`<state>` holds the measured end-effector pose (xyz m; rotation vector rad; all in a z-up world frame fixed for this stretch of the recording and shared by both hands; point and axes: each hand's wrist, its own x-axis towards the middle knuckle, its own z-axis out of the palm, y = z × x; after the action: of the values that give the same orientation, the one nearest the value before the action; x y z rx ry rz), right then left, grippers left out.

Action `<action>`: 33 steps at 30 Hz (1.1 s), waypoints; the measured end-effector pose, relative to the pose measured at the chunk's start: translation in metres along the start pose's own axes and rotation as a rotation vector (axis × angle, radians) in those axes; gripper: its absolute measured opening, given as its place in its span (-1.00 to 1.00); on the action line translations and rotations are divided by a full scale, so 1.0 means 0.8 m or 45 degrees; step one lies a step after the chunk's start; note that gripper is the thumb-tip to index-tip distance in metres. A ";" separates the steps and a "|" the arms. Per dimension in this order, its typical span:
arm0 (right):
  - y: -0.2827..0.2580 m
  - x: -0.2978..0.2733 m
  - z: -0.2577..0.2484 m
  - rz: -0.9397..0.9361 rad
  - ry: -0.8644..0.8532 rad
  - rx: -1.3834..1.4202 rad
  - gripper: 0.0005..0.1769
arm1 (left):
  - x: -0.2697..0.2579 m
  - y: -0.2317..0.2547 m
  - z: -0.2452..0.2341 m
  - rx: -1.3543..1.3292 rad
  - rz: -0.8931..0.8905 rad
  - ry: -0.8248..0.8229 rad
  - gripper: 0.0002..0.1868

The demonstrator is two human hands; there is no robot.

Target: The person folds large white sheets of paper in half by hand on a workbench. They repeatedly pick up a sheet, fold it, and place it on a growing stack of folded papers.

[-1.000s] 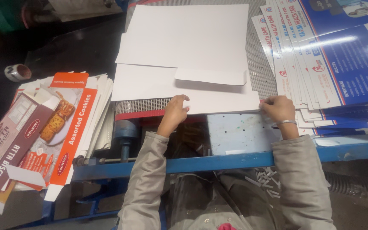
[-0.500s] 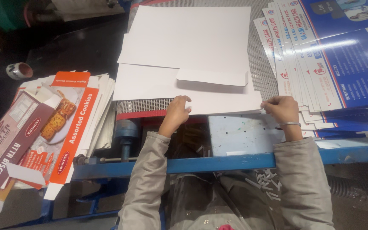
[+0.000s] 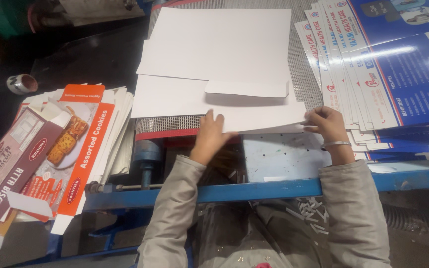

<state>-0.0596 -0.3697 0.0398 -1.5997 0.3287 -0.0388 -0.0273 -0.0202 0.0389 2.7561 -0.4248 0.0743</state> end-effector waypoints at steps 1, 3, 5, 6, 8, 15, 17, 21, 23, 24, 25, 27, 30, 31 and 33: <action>0.000 0.000 0.003 -0.025 -0.045 0.078 -0.80 | -0.001 0.017 -0.005 0.163 0.015 0.005 -0.10; -0.005 -0.002 0.007 -0.050 -0.082 0.152 -0.79 | 0.001 0.045 -0.008 0.206 0.194 0.115 -0.07; -0.012 -0.005 0.010 -0.050 -0.061 0.146 -0.75 | 0.003 0.058 0.003 0.168 0.341 0.178 -0.12; -0.014 -0.007 0.010 -0.061 -0.071 0.165 -0.74 | 0.003 0.059 0.012 0.109 0.400 0.186 -0.20; -0.016 -0.008 0.010 -0.086 -0.100 0.201 -0.71 | 0.007 0.047 0.031 0.135 0.454 0.237 -0.35; 0.004 0.003 0.007 -0.178 -0.097 0.063 -0.46 | 0.008 -0.016 0.035 -0.228 0.218 0.375 -0.43; 0.016 0.014 0.017 -0.222 -0.101 -0.085 -0.32 | 0.006 -0.015 0.035 -0.346 0.197 0.401 -0.42; 0.037 0.019 0.037 -0.349 -0.202 -0.301 -0.04 | 0.012 -0.013 0.046 -0.475 0.184 0.456 -0.37; 0.041 0.018 0.037 -0.249 -0.172 -0.433 0.06 | 0.014 -0.015 0.048 -0.519 0.183 0.445 -0.36; 0.042 0.018 0.035 -0.374 -0.182 -0.558 0.09 | 0.013 -0.016 0.049 -0.527 0.188 0.432 -0.36; 0.042 0.017 0.032 -0.499 -0.188 -0.678 0.13 | 0.014 -0.018 0.048 -0.533 0.199 0.416 -0.36; 0.036 0.012 0.034 -0.692 -0.160 -0.936 0.23 | 0.015 -0.023 0.047 -0.451 0.259 0.383 -0.38; 0.004 -0.012 0.053 -0.784 -0.035 -1.376 0.26 | 0.017 -0.025 0.046 -0.377 0.283 0.344 -0.40; -0.008 -0.026 0.062 -0.736 0.024 -1.542 0.16 | 0.017 -0.024 0.045 -0.362 0.279 0.335 -0.40; -0.028 -0.045 0.085 -0.879 0.054 -1.868 -0.04 | 0.016 -0.024 0.042 -0.366 0.274 0.314 -0.42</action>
<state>-0.0747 -0.2948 0.0644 -3.1054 -0.2990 -0.4421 -0.0097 -0.0185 0.0025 2.3742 -0.6099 0.3723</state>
